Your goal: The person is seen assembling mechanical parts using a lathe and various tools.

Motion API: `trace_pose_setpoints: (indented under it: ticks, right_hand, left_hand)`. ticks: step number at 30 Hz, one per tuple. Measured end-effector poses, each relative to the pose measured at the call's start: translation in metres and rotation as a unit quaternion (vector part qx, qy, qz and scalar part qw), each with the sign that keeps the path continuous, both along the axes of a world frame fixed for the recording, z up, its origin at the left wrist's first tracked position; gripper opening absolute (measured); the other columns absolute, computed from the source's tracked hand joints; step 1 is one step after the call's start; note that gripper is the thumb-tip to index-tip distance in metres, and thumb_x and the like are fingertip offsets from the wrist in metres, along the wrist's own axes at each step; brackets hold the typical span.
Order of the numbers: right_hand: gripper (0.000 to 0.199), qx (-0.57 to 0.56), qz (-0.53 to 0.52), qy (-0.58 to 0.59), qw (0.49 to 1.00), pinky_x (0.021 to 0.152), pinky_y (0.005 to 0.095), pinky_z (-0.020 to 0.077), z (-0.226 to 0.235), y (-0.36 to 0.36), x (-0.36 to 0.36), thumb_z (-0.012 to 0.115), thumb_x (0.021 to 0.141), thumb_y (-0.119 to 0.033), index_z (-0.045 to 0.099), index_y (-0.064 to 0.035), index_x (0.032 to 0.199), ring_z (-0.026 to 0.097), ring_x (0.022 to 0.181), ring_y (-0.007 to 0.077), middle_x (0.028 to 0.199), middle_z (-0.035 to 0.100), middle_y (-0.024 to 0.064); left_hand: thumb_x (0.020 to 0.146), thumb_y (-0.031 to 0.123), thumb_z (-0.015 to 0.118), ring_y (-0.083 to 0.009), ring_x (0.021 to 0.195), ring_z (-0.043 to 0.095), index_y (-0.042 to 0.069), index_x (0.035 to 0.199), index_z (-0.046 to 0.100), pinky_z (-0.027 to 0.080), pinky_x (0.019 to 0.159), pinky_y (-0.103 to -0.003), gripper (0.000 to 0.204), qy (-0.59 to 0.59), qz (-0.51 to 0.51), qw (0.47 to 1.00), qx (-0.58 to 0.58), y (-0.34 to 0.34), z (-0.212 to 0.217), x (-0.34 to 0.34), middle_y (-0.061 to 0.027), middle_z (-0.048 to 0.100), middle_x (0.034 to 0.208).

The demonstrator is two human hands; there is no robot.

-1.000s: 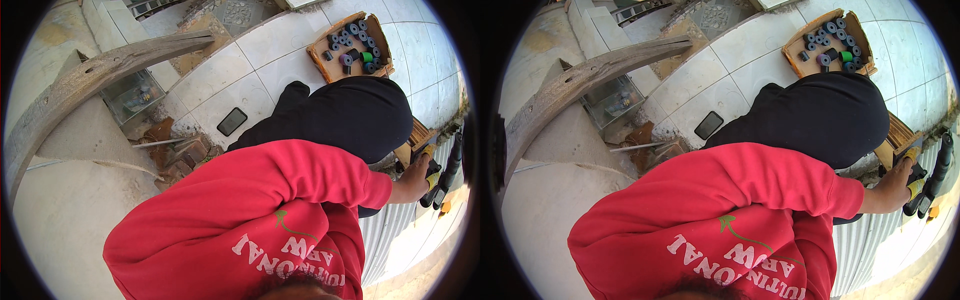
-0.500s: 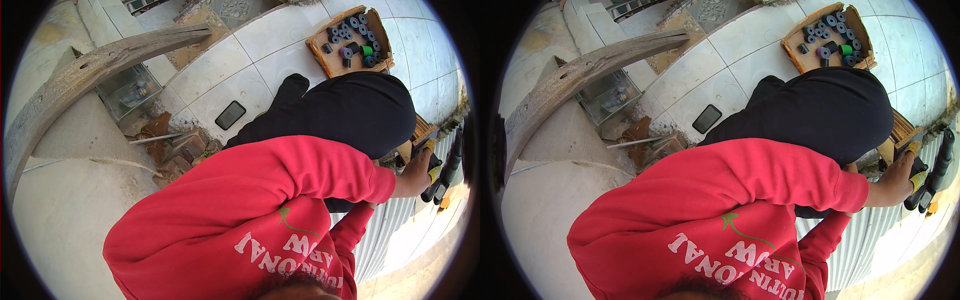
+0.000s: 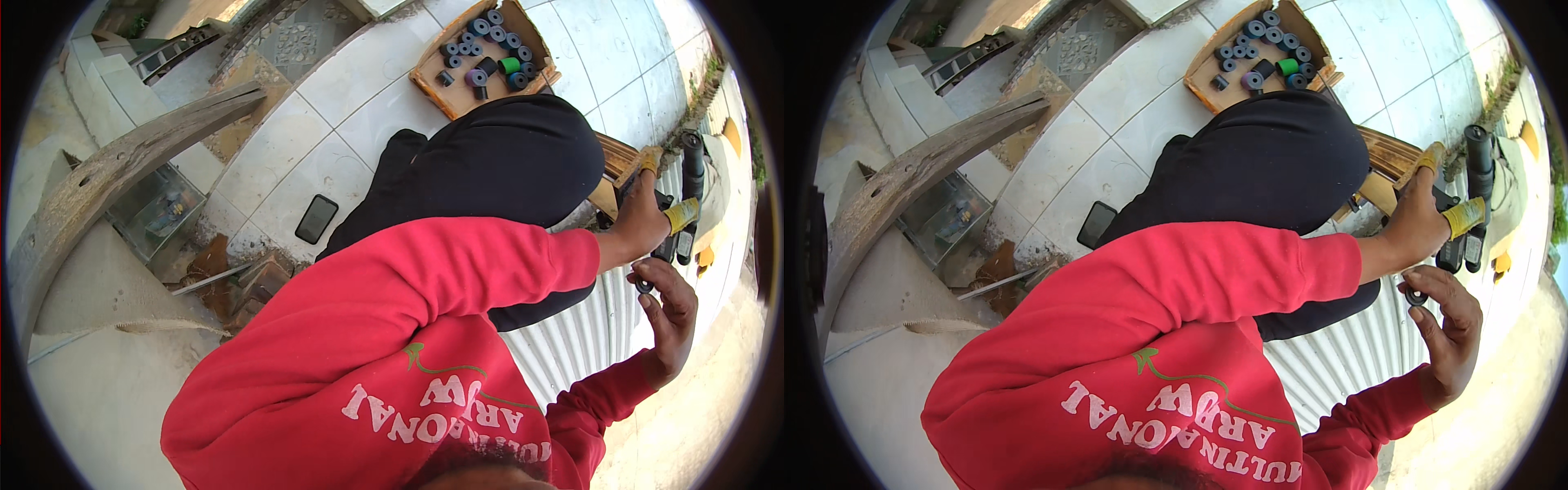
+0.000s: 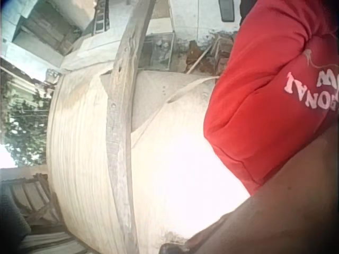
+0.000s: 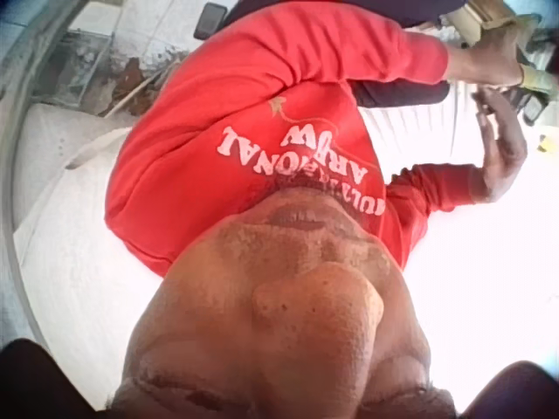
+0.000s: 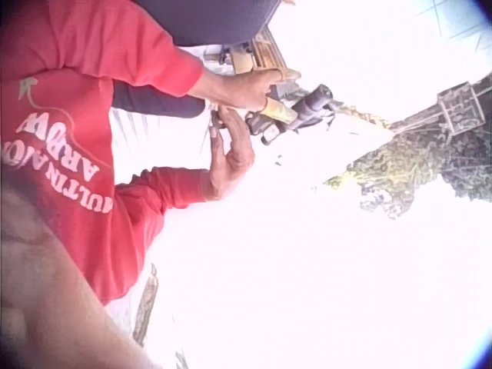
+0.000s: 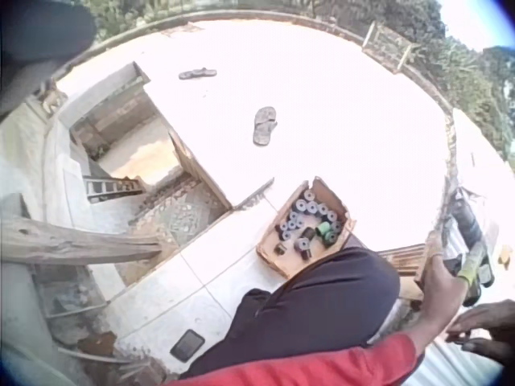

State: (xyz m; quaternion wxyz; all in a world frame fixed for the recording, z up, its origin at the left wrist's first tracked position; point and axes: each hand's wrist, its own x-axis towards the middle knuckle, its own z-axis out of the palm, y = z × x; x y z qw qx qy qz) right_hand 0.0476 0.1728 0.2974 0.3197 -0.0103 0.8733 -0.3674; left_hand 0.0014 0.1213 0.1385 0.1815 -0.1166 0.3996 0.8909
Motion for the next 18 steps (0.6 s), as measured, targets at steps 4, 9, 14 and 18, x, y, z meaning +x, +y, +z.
trace_pose_setpoints:
  ticks: [4,9,14,18]
  right_hand:
    - [0.040,0.098,-0.039,0.141,0.984,0.109,0.0375,0.0480,0.017,-0.001,-0.052,0.074,0.093,-0.001,0.069,0.0010,0.132,0.067,0.122,0.0198,0.126,0.074,0.0113]
    - [0.029,0.212,0.098,0.223,0.946,0.106,0.0362,0.0513,0.022,0.009,-0.137,0.072,0.098,-0.014,0.073,-0.0060,0.126,0.070,0.116,0.0184,0.122,0.076,0.0077]
    - [0.037,0.215,0.136,0.156,0.955,0.106,0.0390,0.0549,0.008,0.008,-0.171,0.073,0.093,-0.007,0.072,-0.0048,0.130,0.071,0.120,0.0268,0.125,0.075,0.0133]
    - [0.032,0.251,0.164,0.135,0.944,0.101,0.0360,0.0575,0.003,0.005,-0.191,0.073,0.090,-0.009,0.077,-0.0032,0.121,0.075,0.111,0.0243,0.116,0.078,0.0150]
  left_hand:
    - [0.088,0.022,0.086,-0.0351,0.142,0.048,-0.008,0.158,0.023,0.040,0.117,-0.041,0.099,0.007,0.067,0.991,0.118,0.016,-0.011,-0.009,-0.0299,0.045,0.153]
    - [0.100,-0.003,0.062,-0.0299,0.161,0.017,0.003,0.165,0.011,0.039,0.122,-0.035,0.083,-0.038,-0.047,0.980,0.189,-0.017,0.013,-0.034,-0.0184,0.018,0.173]
    - [0.106,0.004,0.054,-0.0150,0.122,0.060,0.004,0.142,0.052,0.049,0.099,-0.028,0.036,-0.044,-0.077,0.979,0.185,-0.024,0.032,-0.054,-0.0066,0.063,0.132]
    - [0.107,0.005,0.053,-0.0089,0.102,0.061,0.005,0.133,0.059,0.048,0.092,-0.027,0.026,-0.054,-0.038,0.973,0.223,-0.012,0.024,-0.058,-0.0022,0.067,0.117]
